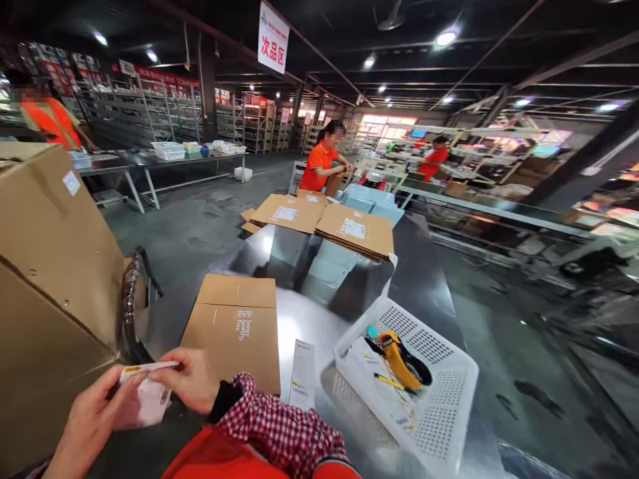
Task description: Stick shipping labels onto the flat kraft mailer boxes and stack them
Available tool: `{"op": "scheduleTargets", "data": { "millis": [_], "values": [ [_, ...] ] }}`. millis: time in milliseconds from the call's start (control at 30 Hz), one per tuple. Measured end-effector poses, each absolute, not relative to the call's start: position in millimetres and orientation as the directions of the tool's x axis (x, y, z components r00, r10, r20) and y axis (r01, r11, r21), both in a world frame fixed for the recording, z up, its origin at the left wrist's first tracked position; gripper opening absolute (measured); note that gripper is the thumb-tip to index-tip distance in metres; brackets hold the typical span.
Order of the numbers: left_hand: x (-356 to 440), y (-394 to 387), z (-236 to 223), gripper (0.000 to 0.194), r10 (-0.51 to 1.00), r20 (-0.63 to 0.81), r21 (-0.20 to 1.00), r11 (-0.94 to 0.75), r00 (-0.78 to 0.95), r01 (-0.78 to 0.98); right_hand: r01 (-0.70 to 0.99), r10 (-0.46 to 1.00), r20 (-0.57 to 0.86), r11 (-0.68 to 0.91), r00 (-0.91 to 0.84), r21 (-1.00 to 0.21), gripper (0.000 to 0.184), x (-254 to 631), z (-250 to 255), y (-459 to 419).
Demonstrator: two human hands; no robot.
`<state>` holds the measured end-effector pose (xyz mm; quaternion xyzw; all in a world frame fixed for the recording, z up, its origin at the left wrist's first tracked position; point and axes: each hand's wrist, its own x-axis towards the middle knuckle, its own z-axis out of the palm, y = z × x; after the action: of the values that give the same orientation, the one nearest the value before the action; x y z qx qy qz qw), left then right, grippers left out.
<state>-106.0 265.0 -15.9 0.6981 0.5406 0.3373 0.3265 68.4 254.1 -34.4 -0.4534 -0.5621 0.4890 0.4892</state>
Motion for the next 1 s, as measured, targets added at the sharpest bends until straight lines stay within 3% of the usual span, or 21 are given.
{"op": "scheduleTargets", "data": {
  "millis": [100,200,333,400,533,700,800,900,933,1000],
  "values": [
    [-104.5,258.6,-33.2,0.049,0.984,0.076,0.802,-0.155,0.159,0.576,0.098,0.987,0.154,0.157,-0.042,-0.983,0.032,62.5,-50.2,240.4],
    [-110.3,262.0,-51.6,0.049,0.962,-0.048,0.863,-0.095,0.267,0.497,0.106,0.979,0.202,0.198,0.036,-0.975,0.033,78.4,-59.8,243.3],
    [-130.2,270.4,-82.8,0.046,0.855,-0.148,0.883,-0.112,0.497,0.456,0.087,0.933,0.086,0.059,0.350,-0.994,0.040,143.0,-71.4,285.9],
    [-139.9,271.9,-100.5,0.041,0.837,-0.136,0.861,-0.165,0.530,0.482,0.137,0.910,0.053,-0.004,0.411,-0.991,0.037,178.7,-80.6,309.1],
    [-141.3,272.4,-129.8,0.034,0.821,-0.040,0.846,-0.275,0.570,0.456,0.295,0.976,-0.040,-0.103,0.214,-0.950,0.028,212.9,-110.9,330.6],
    [-117.3,282.7,-154.5,0.041,0.789,-0.044,0.788,-0.350,0.613,0.506,0.552,0.987,-0.129,-0.162,0.098,-0.818,0.045,204.6,-143.0,333.1],
    [-108.6,289.4,-171.4,0.041,0.766,-0.071,0.714,-0.408,0.639,0.569,0.653,0.984,-0.148,-0.173,0.094,-0.738,0.076,203.3,-144.2,333.6],
    [-107.4,291.4,-187.4,0.039,0.737,-0.064,0.676,-0.464,0.673,0.572,0.785,0.969,-0.131,-0.246,0.209,-0.569,0.113,196.6,-142.0,328.3],
    [-107.7,291.5,-191.5,0.039,0.736,-0.051,0.673,-0.475,0.676,0.567,0.833,0.968,-0.097,-0.248,0.230,-0.495,0.111,190.9,-142.9,325.2],
    [-108.2,291.4,-196.9,0.041,0.739,-0.024,0.674,-0.485,0.673,0.557,0.914,0.992,-0.024,-0.125,0.126,-0.385,0.090,176.1,-147.5,319.5]
  ]
}}
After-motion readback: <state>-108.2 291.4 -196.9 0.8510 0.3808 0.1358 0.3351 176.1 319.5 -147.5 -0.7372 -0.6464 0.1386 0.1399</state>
